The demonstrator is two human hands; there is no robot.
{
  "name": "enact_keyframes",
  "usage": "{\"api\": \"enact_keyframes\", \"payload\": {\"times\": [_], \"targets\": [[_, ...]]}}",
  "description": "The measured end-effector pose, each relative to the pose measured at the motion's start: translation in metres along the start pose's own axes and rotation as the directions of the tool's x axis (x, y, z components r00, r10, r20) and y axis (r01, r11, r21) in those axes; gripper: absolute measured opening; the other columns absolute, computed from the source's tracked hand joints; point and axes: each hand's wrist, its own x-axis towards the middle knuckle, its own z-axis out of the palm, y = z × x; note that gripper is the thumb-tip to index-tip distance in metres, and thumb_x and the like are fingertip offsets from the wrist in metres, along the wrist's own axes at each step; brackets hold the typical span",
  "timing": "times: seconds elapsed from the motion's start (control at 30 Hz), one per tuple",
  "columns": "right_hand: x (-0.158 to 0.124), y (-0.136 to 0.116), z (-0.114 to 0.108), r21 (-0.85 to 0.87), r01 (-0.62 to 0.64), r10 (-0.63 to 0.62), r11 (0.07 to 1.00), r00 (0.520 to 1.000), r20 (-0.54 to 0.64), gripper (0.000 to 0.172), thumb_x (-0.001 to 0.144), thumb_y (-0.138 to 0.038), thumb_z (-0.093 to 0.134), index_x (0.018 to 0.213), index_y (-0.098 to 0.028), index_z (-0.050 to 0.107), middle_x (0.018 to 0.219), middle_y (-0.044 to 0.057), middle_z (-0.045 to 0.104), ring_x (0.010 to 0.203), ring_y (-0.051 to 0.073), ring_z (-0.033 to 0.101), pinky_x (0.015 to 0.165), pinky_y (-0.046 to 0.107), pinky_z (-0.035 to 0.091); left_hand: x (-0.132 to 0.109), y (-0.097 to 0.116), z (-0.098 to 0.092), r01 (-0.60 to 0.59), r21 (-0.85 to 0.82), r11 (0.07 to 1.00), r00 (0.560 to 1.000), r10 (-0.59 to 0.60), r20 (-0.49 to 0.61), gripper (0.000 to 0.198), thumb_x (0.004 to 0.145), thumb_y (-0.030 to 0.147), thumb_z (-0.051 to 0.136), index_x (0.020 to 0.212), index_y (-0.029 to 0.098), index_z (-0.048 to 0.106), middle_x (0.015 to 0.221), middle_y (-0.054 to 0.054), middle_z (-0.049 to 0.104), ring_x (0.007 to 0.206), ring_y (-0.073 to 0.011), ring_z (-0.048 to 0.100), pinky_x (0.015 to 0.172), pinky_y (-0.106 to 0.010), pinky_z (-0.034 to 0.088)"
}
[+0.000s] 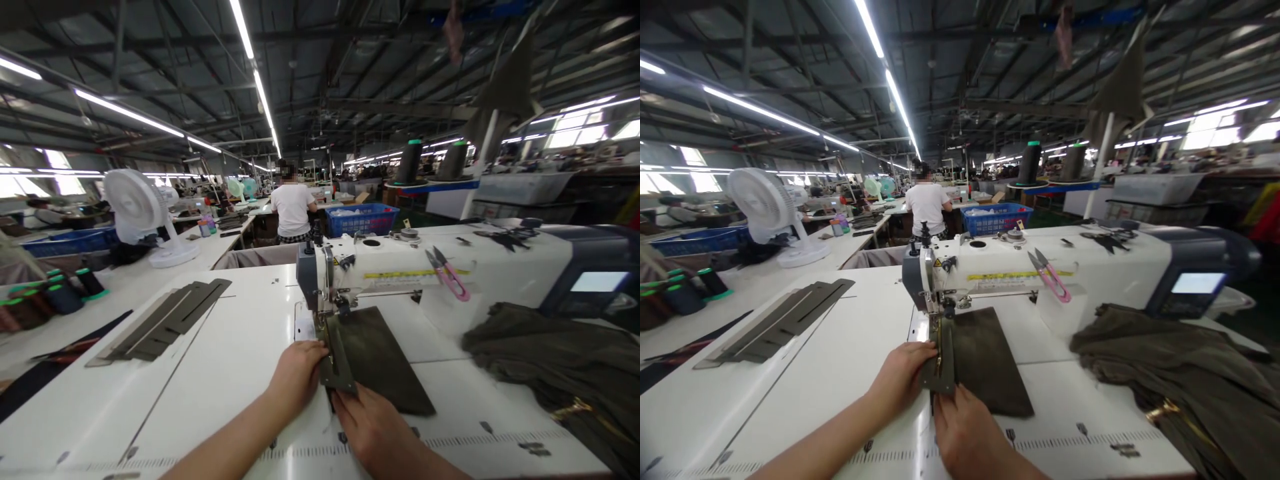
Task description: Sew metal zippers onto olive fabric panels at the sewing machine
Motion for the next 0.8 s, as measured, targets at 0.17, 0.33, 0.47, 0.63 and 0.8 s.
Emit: {"api": "enact_keyframes", "payload": {"times": [0.17, 0.33, 0.47, 0.63, 0.8], "targets": [[0.0, 0.002, -0.004, 0.048, 0.025, -0.031, 0.999, 0.991, 0.127, 0.026, 0.073, -0.001, 0.041, 0.081, -0.01, 0.064, 0.075, 0.011, 0.066, 0.066, 0.019, 0.059, 0.065, 0.03, 0.05, -0.002, 0.004, 0.003, -0.071, 0.108, 0.992, 0.997, 0.073, -0.011, 0.028, 0.071, 0.003, 0.051, 0.094, 0.015, 0.063, 0.104, -0.009, 0.065, 0.096, -0.0216, 0.06, 0.085, -0.038, 0.049], [-0.003, 0.005, -0.002, 0.06, 0.003, -0.008, 0.998, 0.996, 0.089, 0.028, 0.071, -0.001, 0.04, 0.081, -0.01, 0.065, 0.077, 0.011, 0.067, 0.066, 0.02, 0.059, 0.063, 0.03, 0.05, -0.002, 0.004, 0.004, -0.087, 0.14, 0.986, 0.996, 0.089, -0.008, 0.028, 0.071, 0.001, 0.051, 0.093, 0.013, 0.063, 0.104, -0.01, 0.065, 0.096, -0.0219, 0.06, 0.086, -0.037, 0.049], [-0.003, 0.007, 0.002, 0.075, -0.027, 0.018, 0.997, 0.992, 0.122, 0.026, 0.073, -0.002, 0.041, 0.081, -0.011, 0.064, 0.077, 0.011, 0.066, 0.067, 0.02, 0.059, 0.063, 0.03, 0.05, 0.003, 0.002, 0.004, -0.09, 0.158, 0.983, 0.996, 0.088, 0.024, 0.027, 0.071, 0.001, 0.052, 0.093, 0.012, 0.063, 0.104, -0.01, 0.064, 0.095, -0.0221, 0.059, 0.085, -0.037, 0.049], [0.0, 0.015, 0.006, 0.096, -0.045, 0.03, 0.994, 0.987, 0.156, 0.024, 0.076, -0.003, 0.042, 0.084, -0.012, 0.063, 0.077, 0.01, 0.065, 0.07, 0.019, 0.059, 0.066, 0.03, 0.049, 0.01, -0.005, 0.006, -0.075, 0.15, 0.986, 0.997, 0.072, 0.026, 0.027, 0.072, 0.001, 0.052, 0.094, 0.013, 0.062, 0.103, -0.01, 0.063, 0.094, -0.0221, 0.058, 0.085, -0.037, 0.049], [0.006, 0.022, 0.012, 0.113, -0.07, 0.048, 0.991, 0.981, 0.189, 0.02, 0.077, -0.004, 0.044, 0.079, -0.013, 0.062, 0.073, 0.007, 0.064, 0.066, 0.018, 0.058, 0.062, 0.029, 0.048, 0.019, -0.01, 0.007, -0.025, 0.117, 0.993, 0.999, 0.019, 0.048, 0.025, 0.074, 0.002, 0.05, 0.091, 0.016, 0.062, 0.093, -0.007, 0.062, 0.087, -0.0204, 0.058, 0.079, -0.034, 0.05]]}}
